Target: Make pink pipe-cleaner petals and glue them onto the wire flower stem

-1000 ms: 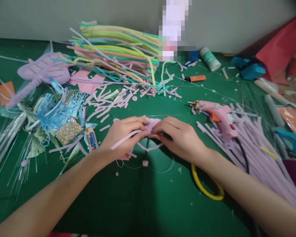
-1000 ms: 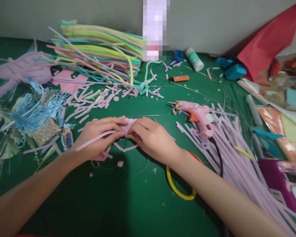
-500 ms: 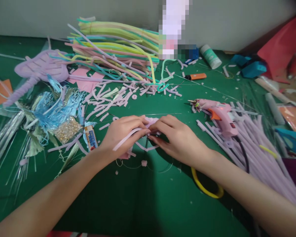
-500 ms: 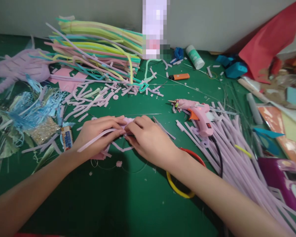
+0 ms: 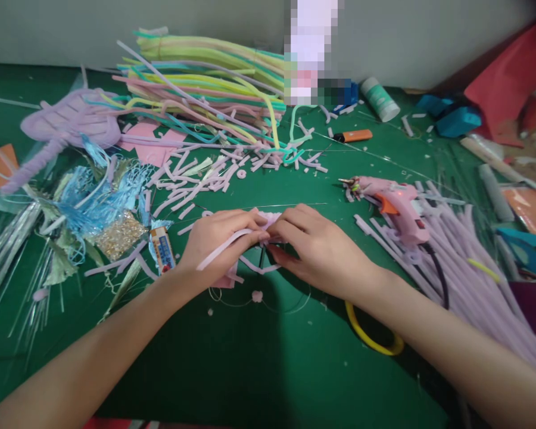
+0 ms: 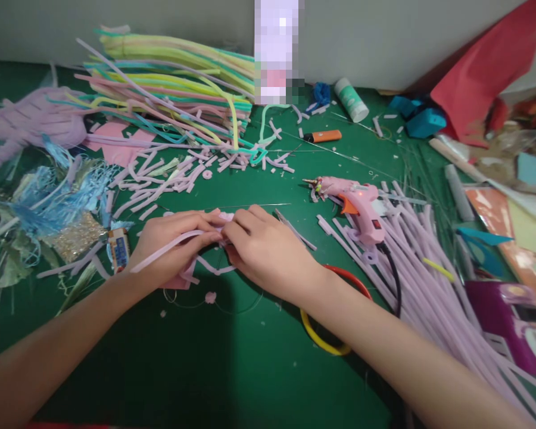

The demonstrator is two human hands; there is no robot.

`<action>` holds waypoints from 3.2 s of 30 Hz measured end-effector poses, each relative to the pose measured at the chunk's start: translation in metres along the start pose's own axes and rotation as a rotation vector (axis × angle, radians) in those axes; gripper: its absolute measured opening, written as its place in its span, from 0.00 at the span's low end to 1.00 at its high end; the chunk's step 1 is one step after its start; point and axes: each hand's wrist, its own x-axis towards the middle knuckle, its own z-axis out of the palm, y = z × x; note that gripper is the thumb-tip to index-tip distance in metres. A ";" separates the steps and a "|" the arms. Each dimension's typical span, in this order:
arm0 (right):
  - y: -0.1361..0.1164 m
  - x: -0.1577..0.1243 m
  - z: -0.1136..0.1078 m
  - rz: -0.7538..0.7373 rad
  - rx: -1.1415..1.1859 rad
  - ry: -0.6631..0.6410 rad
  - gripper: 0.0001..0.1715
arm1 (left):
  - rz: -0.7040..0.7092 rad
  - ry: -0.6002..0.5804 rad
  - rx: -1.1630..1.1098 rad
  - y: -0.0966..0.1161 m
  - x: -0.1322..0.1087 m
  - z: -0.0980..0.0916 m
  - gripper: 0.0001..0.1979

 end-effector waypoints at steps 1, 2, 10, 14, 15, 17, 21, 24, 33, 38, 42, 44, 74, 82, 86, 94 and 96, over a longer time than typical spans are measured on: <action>0.000 0.000 0.000 -0.009 -0.022 0.004 0.07 | -0.010 0.005 -0.007 0.000 0.000 0.000 0.09; 0.000 0.000 0.000 -0.022 -0.043 0.013 0.07 | -0.019 0.009 -0.014 0.000 0.000 0.000 0.09; -0.001 -0.001 -0.001 -0.085 -0.121 0.039 0.09 | -0.047 -0.005 -0.077 -0.004 -0.001 -0.001 0.10; -0.002 -0.001 -0.002 -0.074 -0.096 0.012 0.10 | -0.066 -0.053 -0.118 -0.005 -0.003 -0.005 0.11; -0.001 -0.002 -0.002 -0.051 -0.049 0.001 0.09 | -0.068 -0.077 -0.137 -0.006 -0.003 -0.006 0.11; -0.001 -0.004 -0.004 0.021 0.084 -0.011 0.07 | -0.066 -0.109 -0.166 -0.006 -0.005 -0.008 0.09; 0.000 -0.013 -0.011 0.134 0.222 0.024 0.05 | -0.061 -0.090 -0.145 -0.005 -0.007 -0.008 0.06; -0.001 -0.019 -0.015 0.147 0.214 0.030 0.07 | -0.052 -0.091 -0.117 -0.004 -0.007 -0.008 0.06; -0.003 -0.012 -0.008 0.084 0.162 0.046 0.08 | 0.067 -0.187 0.012 -0.007 -0.008 -0.017 0.11; -0.009 -0.005 -0.008 -0.001 0.009 0.067 0.09 | 0.074 -0.151 0.044 -0.005 -0.007 -0.014 0.07; -0.013 -0.001 -0.004 -0.036 -0.115 0.053 0.08 | 0.025 -0.164 0.038 0.002 -0.008 -0.019 0.07; -0.013 0.000 -0.002 -0.032 -0.137 0.056 0.07 | 0.058 -0.216 0.062 0.003 -0.009 -0.022 0.08; -0.020 -0.008 0.004 0.064 0.169 0.141 0.09 | 0.558 -0.125 0.486 -0.002 -0.017 -0.008 0.16; -0.022 -0.007 0.001 0.098 0.175 0.128 0.09 | 0.547 -0.077 0.493 -0.004 -0.018 -0.003 0.19; -0.023 -0.005 0.001 0.105 0.151 0.095 0.08 | 0.541 -0.052 0.472 -0.005 -0.019 -0.001 0.18; -0.022 -0.006 0.001 0.028 0.009 0.118 0.09 | 0.533 -0.069 0.490 -0.005 -0.019 -0.002 0.17; -0.021 -0.006 0.001 0.011 0.039 0.136 0.09 | 0.524 -0.082 0.482 -0.005 -0.019 -0.004 0.19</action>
